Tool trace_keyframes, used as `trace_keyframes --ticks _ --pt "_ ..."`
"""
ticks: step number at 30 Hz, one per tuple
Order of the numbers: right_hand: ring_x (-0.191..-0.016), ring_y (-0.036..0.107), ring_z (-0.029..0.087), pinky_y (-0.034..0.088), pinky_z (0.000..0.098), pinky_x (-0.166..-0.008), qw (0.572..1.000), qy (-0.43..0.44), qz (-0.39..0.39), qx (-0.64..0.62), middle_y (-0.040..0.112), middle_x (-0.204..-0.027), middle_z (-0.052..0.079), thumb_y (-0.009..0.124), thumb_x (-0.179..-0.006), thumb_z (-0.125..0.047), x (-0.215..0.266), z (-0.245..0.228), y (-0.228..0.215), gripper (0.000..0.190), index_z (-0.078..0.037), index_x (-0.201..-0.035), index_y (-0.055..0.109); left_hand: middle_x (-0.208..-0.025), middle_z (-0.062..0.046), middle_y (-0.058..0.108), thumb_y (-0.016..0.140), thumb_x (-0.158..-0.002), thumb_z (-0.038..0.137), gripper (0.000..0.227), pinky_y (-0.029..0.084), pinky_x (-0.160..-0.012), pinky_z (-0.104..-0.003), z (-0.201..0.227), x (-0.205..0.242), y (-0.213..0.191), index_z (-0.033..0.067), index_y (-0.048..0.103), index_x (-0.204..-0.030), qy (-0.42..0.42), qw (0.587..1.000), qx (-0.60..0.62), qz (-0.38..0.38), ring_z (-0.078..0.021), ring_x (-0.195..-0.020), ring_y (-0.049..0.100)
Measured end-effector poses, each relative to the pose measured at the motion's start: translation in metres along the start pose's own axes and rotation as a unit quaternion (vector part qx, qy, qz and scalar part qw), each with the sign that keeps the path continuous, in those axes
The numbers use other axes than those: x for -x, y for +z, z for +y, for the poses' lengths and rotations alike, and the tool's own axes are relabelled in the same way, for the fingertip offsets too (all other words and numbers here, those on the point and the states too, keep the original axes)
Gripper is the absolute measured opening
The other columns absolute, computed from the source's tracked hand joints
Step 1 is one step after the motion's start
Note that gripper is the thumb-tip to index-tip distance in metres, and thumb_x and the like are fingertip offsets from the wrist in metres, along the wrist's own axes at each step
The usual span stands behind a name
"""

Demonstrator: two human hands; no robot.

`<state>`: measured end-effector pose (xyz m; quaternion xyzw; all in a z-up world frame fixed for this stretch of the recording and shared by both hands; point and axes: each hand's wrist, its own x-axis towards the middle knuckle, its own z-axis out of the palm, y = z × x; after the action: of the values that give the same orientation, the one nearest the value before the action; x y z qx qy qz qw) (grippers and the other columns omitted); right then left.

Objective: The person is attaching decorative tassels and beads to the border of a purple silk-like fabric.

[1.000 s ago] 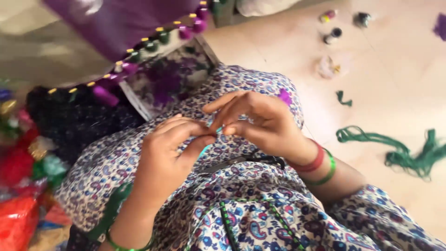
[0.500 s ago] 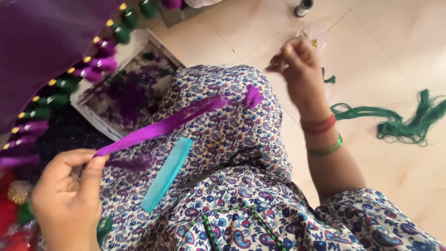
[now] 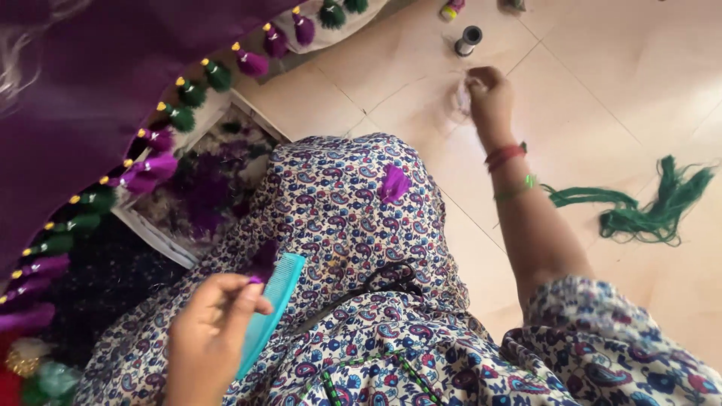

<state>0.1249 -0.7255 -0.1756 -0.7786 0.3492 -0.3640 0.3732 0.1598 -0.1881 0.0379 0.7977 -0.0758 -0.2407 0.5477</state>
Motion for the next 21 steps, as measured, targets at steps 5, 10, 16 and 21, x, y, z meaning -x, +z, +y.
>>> trace_keyframes --ticks 5,10,16,21 --pt "-0.112 0.069 0.019 0.055 0.0323 -0.097 0.882 -0.135 -0.397 -0.214 0.076 -0.122 0.013 0.064 -0.089 0.0 0.139 -0.22 -0.007 0.02 -0.001 -0.108 0.071 -0.074 -0.005 0.076 0.072 -0.089 0.013 0.013 0.054 -0.058 -0.024 0.023 0.004 0.034 0.003 0.075 -0.097 0.007 0.995 -0.061 -0.074 -0.0087 -0.062 0.067" --pt "-0.088 0.065 0.021 0.051 0.0334 -0.078 0.768 -0.218 -0.55 -0.244 0.069 -0.096 0.016 0.072 -0.097 -0.022 0.189 -0.308 -0.009 0.029 0.004 -0.108 0.069 -0.074 -0.005 0.076 0.072 -0.092 0.014 0.012 0.053 -0.059 -0.024 0.03 0.002 0.014 0.0025 0.075 -0.093 0.029 0.998 -0.053 0.008 -0.0083 -0.064 0.068" --pt "-0.074 0.062 0.011 0.051 0.0262 -0.066 0.798 -0.094 -0.56 -0.2 0.068 -0.083 0.003 0.07 -0.096 -0.013 0.169 -0.307 -0.01 0.014 -0.001 -0.097 0.075 -0.085 -0.006 0.077 0.072 -0.091 0.016 0.016 0.055 -0.068 -0.025 -0.017 0.017 -0.028 0.0038 0.078 -0.099 0.152 0.986 -0.063 -0.025 -0.0108 -0.075 0.071" --pt "-0.073 0.064 0.014 0.052 0.0284 -0.065 0.8 -0.203 -0.554 -0.113 0.07 -0.084 0.007 0.07 -0.094 -0.006 0.207 -0.311 0.01 0.008 -0.001 -0.096 0.075 -0.089 -0.006 0.064 0.063 -0.107 0.014 0.015 0.062 -0.082 -0.032 -0.051 0.036 -0.035 0.0026 0.068 -0.098 0.046 0.936 0.348 -0.04 -0.016 -0.081 0.061"
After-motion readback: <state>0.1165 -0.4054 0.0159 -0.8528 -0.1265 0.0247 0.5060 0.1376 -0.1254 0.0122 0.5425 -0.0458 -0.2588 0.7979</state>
